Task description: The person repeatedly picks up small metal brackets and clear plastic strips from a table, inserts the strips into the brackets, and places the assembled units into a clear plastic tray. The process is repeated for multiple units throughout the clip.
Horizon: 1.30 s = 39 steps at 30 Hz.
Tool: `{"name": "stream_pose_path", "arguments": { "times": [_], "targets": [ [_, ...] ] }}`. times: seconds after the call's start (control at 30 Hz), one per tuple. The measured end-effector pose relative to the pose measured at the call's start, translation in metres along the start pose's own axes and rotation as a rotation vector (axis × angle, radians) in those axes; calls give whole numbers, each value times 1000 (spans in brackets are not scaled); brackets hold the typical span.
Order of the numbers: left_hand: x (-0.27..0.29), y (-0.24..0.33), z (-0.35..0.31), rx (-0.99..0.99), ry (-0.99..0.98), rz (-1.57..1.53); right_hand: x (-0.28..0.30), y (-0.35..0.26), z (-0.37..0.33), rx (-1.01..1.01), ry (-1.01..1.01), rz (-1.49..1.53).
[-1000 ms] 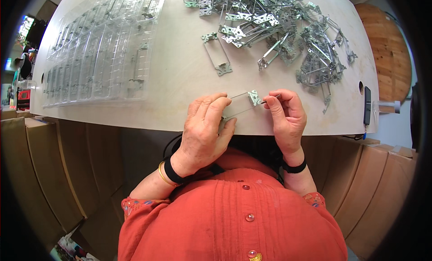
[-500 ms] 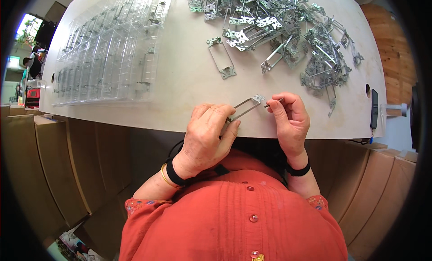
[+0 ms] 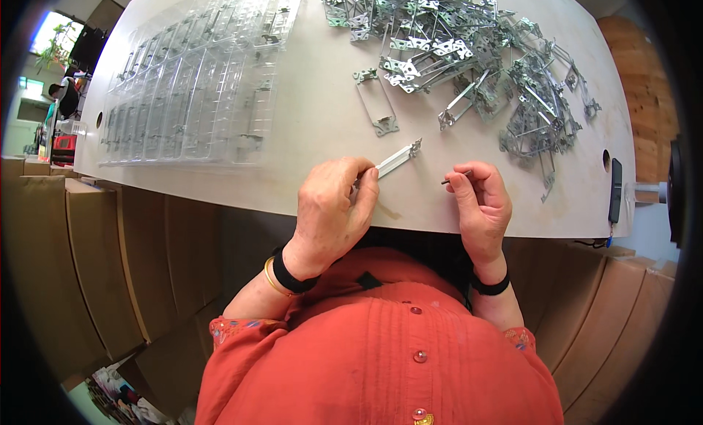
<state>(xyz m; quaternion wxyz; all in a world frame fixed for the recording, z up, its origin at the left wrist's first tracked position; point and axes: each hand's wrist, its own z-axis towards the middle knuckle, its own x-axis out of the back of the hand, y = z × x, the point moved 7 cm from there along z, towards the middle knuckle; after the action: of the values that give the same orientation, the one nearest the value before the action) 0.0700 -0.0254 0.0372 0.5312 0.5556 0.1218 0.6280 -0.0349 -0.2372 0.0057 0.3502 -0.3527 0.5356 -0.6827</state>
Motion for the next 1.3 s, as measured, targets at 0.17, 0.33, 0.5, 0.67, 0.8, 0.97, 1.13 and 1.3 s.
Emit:
{"name": "stream_pose_path", "arguments": {
  "times": [0.17, 0.33, 0.5, 0.67, 0.8, 0.97, 1.13, 1.3],
  "targets": [
    [5, -5, 6, -2, 30, 3, 1, 1, -1, -7, 4, -7],
    [4, -4, 12, -47, 0, -36, 1, 0, -1, -10, 1, -5],
    [5, -9, 18, -118, 93, 45, 1, 1, 0, -14, -2, -22],
    [6, 0, 14, -147, -8, 57, 3, 3, -1, -38, 8, -45],
    [1, 8, 4, -213, -144, 112, 5, 8, -3, -67, 13, -23],
    [-2, -2, -1, -245, -245, 148, 2, 7, -2, -68, 6, -21],
    [-1, -2, -3, -263, -315, 113, 3, 8, 0, -79, -12, -42],
    [21, 7, -1, -305, -274, -49, 7, 12, 2, -83, -20, -73]
  ]
}}
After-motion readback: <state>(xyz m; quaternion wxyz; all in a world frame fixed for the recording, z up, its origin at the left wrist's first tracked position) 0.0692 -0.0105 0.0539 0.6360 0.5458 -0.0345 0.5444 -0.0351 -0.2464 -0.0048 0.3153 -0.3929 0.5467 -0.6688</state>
